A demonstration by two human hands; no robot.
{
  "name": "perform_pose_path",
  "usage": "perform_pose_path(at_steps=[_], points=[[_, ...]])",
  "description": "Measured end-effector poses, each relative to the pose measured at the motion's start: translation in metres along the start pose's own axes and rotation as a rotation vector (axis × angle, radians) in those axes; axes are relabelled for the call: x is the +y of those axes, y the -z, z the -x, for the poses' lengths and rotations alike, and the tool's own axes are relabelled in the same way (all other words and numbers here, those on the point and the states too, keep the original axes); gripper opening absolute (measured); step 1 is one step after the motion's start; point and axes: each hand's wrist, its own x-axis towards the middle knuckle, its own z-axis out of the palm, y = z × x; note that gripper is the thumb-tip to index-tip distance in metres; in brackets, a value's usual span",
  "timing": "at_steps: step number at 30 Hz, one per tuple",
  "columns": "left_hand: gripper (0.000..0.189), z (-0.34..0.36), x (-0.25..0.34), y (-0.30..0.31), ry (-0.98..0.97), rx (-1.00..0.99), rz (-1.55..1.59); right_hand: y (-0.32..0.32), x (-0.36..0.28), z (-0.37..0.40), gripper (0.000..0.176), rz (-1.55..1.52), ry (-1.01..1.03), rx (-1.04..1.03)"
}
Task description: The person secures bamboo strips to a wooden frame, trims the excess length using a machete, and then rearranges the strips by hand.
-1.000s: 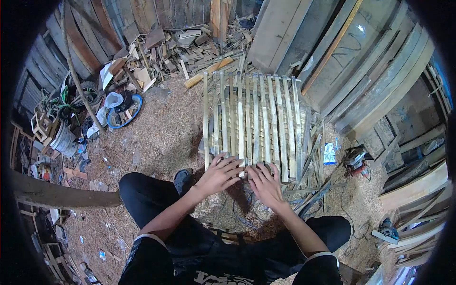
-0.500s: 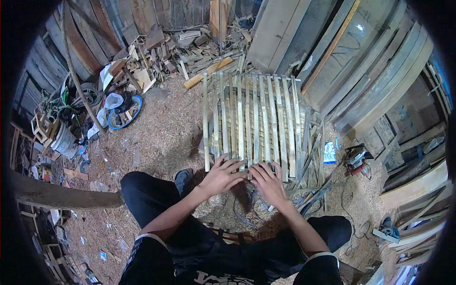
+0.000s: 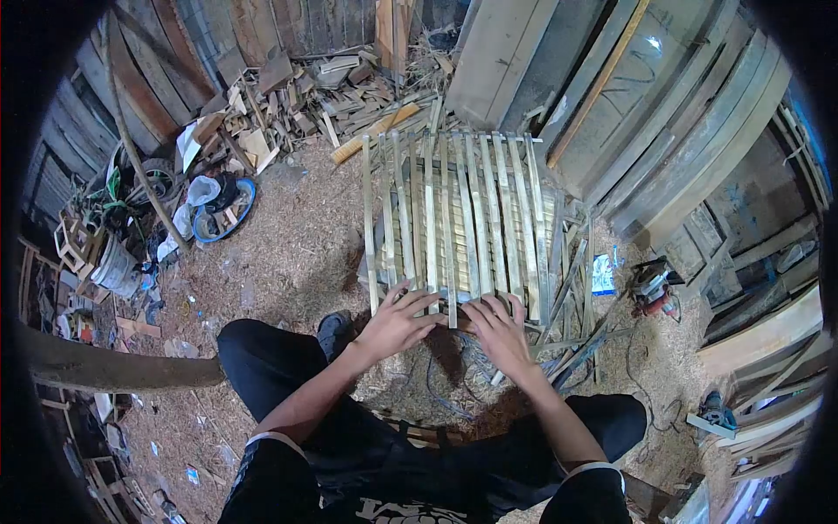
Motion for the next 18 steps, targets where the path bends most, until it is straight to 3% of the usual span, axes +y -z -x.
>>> perform_pose_path(at_steps=[10, 14, 18], points=[[0.041, -0.0045, 0.0042, -0.0072, 0.014, 0.041, 0.033, 0.003, -0.0014, -0.0007, 0.078, -0.072, 0.001, -0.026], [0.043, -0.0064, 0.0057, -0.0055, 0.002, 0.016, 0.038, 0.0027, 0.0, 0.0043, 0.079, -0.083, -0.011, -0.016], [0.045, -0.0062, 0.0033, -0.0109, -0.005, 0.001, 0.043, 0.0039, 0.0016, 0.0027, 0.066, -0.06, -0.041, -0.022]])
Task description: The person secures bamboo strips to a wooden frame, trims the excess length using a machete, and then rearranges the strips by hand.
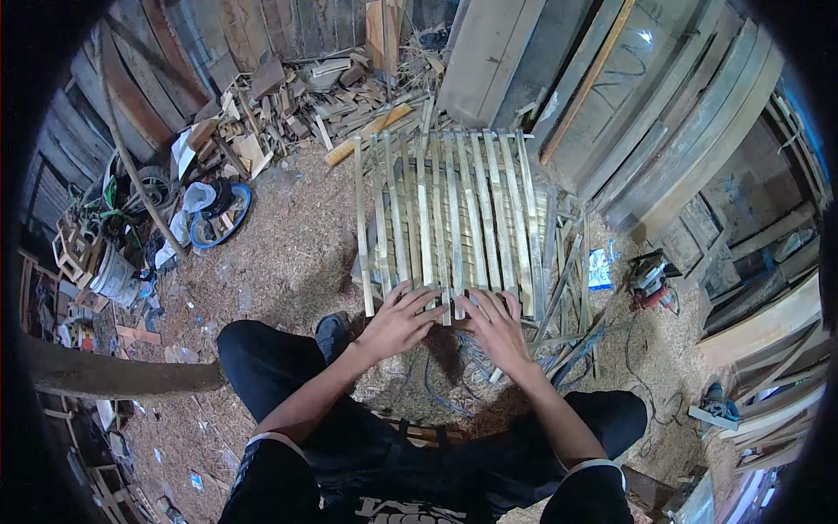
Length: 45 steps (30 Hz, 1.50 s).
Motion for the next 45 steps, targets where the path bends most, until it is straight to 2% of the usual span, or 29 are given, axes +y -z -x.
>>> perform_pose_path(at_steps=[4, 10, 16, 24, 26, 33, 35, 38, 42, 45], points=[[0.048, -0.001, 0.003, 0.003, 0.027, -0.032, 0.042, 0.005, -0.002, 0.001, 0.056, -0.028, -0.003, 0.033], [0.056, -0.005, 0.002, 0.001, 0.009, -0.009, 0.037, 0.004, -0.002, 0.007, 0.054, -0.003, -0.06, 0.08], [0.069, 0.001, -0.002, 0.005, 0.043, -0.01, -0.078, 0.004, 0.005, 0.015, 0.051, 0.053, -0.128, 0.031], [0.074, 0.004, -0.016, 0.002, 0.079, -0.064, -0.202, -0.003, 0.007, 0.014, 0.051, 0.106, -0.125, 0.024], [0.081, 0.002, -0.021, -0.001, 0.073, -0.053, -0.151, -0.003, 0.008, 0.012, 0.051, 0.106, -0.122, 0.026], [0.082, -0.005, -0.028, 0.001, 0.056, -0.009, -0.074, -0.007, 0.009, 0.005, 0.05, 0.108, -0.123, 0.026], [0.066, -0.008, -0.03, 0.004, 0.08, -0.055, -0.053, -0.007, 0.012, 0.004, 0.049, 0.123, -0.113, 0.011], [0.062, -0.009, -0.027, 0.002, 0.087, 0.033, 0.017, -0.01, 0.013, 0.003, 0.048, 0.11, -0.128, 0.003], [0.067, -0.01, -0.014, 0.002, 0.045, 0.062, -0.008, 0.001, 0.007, 0.003, 0.047, 0.015, -0.161, -0.005], [0.06, -0.011, -0.008, -0.001, 0.047, 0.045, -0.01, 0.005, 0.007, 0.005, 0.048, 0.014, -0.143, 0.016]])
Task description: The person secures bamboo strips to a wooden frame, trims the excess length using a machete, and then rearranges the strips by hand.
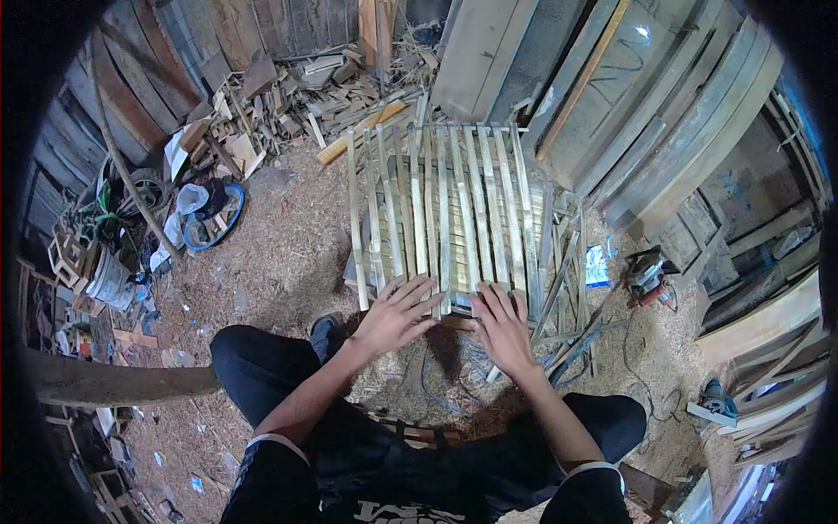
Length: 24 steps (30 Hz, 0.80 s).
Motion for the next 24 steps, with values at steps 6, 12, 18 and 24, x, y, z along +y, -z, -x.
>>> perform_pose_path(at_steps=[6, 12, 18, 24], points=[[0.053, 0.0, -0.002, -0.007, -0.009, -0.04, -0.038, -0.006, 0.003, 0.004, 0.048, 0.06, 0.003, -0.021], [0.054, -0.001, -0.005, -0.006, -0.012, -0.021, -0.032, -0.01, 0.002, 0.0, 0.047, 0.12, 0.0, -0.038], [0.055, -0.003, -0.001, -0.006, -0.015, 0.01, -0.05, 0.0, 0.004, 0.001, 0.048, 0.013, -0.006, -0.014], [0.056, -0.013, 0.013, -0.003, -0.007, 0.03, 0.007, 0.011, 0.011, 0.011, 0.054, 0.099, -0.064, 0.035]])
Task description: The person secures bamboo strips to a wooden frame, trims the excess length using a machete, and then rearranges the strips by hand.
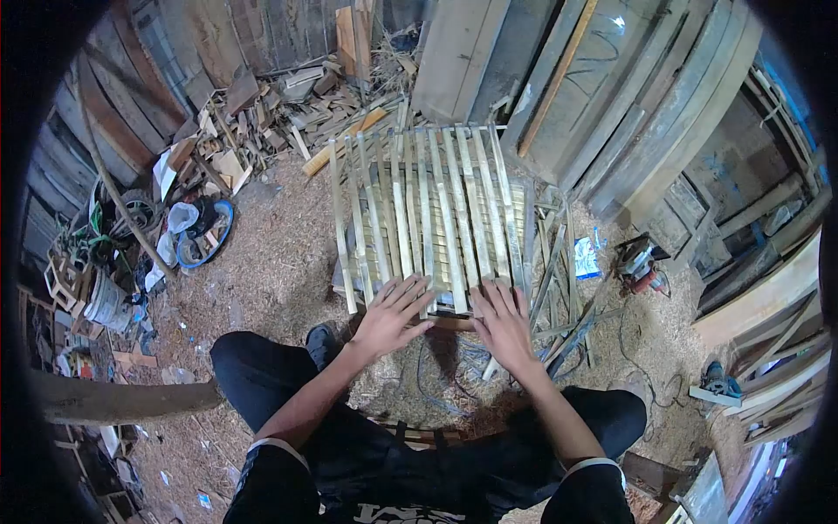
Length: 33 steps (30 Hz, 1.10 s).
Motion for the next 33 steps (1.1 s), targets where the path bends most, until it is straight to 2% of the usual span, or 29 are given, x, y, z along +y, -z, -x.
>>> perform_pose_path(at_steps=[4, 11, 17, 20, 22, 25, 33], points=[[0.056, 0.002, 0.001, -0.011, -0.029, 0.001, -0.031, 0.002, 0.007, 0.008, 0.056, -0.001, -0.079, 0.0], [0.05, 0.002, -0.001, -0.016, -0.038, -0.051, -0.059, -0.002, 0.012, 0.014, 0.058, -0.014, -0.089, -0.018], [0.05, -0.001, -0.003, -0.012, -0.067, -0.069, -0.068, 0.004, 0.022, 0.011, 0.074, -0.055, -0.034, -0.075], [0.051, -0.001, -0.003, -0.013, -0.077, -0.056, -0.082, 0.006, 0.022, 0.01, 0.068, -0.052, -0.026, -0.075], [0.05, -0.002, -0.001, -0.01, -0.064, -0.059, -0.051, 0.008, 0.021, 0.01, 0.058, -0.231, -0.071, -0.021], [0.049, -0.003, 0.001, -0.008, -0.05, -0.053, -0.012, 0.011, 0.022, 0.012, 0.051, -0.203, 0.0, -0.01], [0.047, -0.003, 0.0, -0.012, -0.066, -0.065, -0.034, 0.005, 0.03, 0.013, 0.042, -0.163, -0.031, 0.015]])
